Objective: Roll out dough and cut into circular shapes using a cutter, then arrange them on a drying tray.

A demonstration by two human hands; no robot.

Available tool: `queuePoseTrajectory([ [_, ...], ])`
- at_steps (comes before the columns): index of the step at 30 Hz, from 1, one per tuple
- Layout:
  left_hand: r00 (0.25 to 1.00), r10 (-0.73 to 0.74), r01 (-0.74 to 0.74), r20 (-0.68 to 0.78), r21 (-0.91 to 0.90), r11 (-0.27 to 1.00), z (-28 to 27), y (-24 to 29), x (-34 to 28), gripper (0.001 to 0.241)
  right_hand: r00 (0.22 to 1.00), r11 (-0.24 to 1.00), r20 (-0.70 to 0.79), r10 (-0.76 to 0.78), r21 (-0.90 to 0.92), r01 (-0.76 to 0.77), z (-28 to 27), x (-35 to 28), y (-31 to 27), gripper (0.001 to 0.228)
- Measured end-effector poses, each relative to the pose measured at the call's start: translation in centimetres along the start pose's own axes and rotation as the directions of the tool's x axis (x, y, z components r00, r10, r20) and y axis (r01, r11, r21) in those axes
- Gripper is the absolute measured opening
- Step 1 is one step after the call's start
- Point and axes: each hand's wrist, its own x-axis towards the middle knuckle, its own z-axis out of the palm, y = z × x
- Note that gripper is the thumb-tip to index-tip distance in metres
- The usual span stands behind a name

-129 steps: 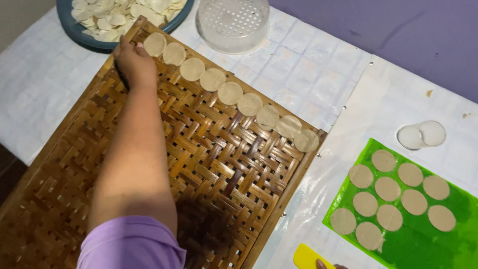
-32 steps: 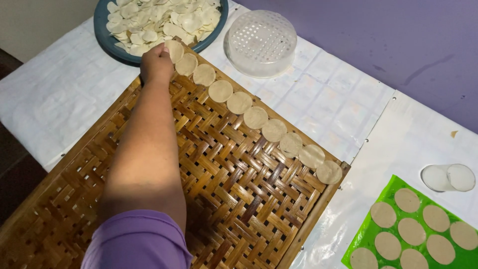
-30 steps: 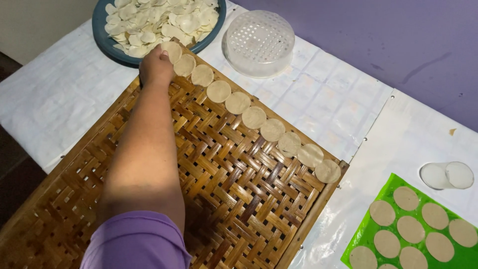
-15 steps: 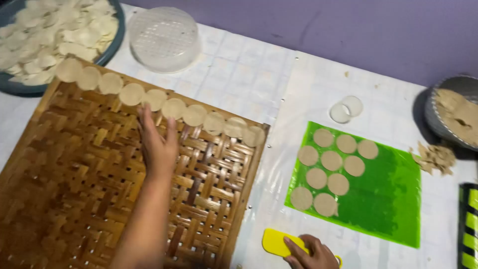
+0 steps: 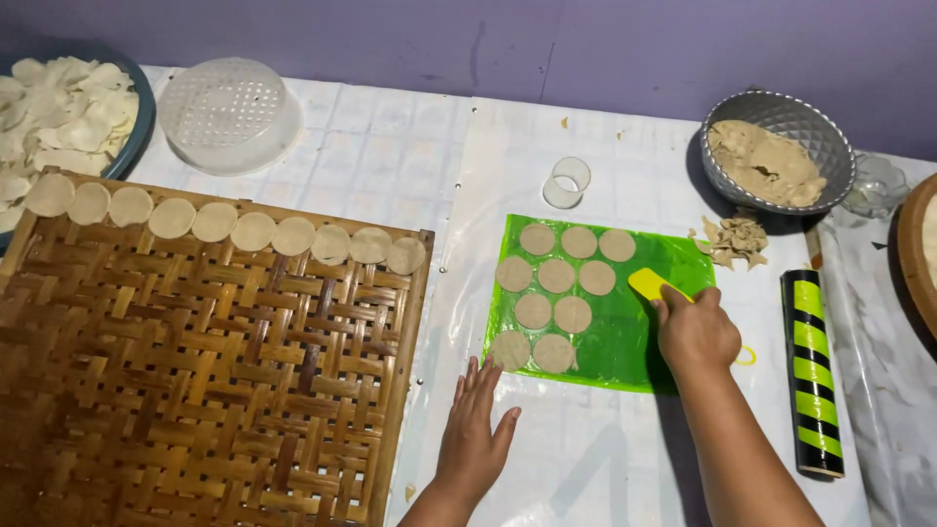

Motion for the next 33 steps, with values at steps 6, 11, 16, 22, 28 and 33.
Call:
queuePoseTrajectory([
  [6,1.0,-0.005,0.005,0.013,0.003,1.0,0.0,0.9,-0.4,0.059,0.988,0.976,0.075,-0.136,-0.16,0.147,0.4,4.0,0.0,0.028],
  [11,1.0,-0.027,0.027,-0.007,-0.009,1.0,-0.2,1.7,-0.2,0.058,0.982,0.973,0.062,-0.18,-0.138,0.187,0.0,4.1,-0.5,0.029],
  [16,0.984,-0.173,0.162,-0.031,-0.23,0.96,0.5,1.0,0.3,0.055,0.997,0.956,-0.065,-0.04,0.289,0.057,3.0,3.7,-0.3,0.031],
  [22,0.89,-0.451,0.298,0.072,-0.84,0.454,1.3,-2.4,4.1,0.053,0.952,0.793,-0.277,-0.127,0.548,0.265,0.5,0.1,-2.7,0.034],
  [28,0.774,-0.415,0.463,0.479,-0.874,-0.144,-1.6,-3.6,7.2,0.059,0.82,0.622,-0.277,-0.501,0.543,0.564,-6.2,-7.1,-8.2,0.037],
  [33,0.815,-0.48,0.43,0.325,-0.895,0.123,-1.0,-7.6,7.3,0.041,0.746,0.641,-0.223,-0.628,0.396,0.658,-7.6,-9.6,-11.1,0.038],
])
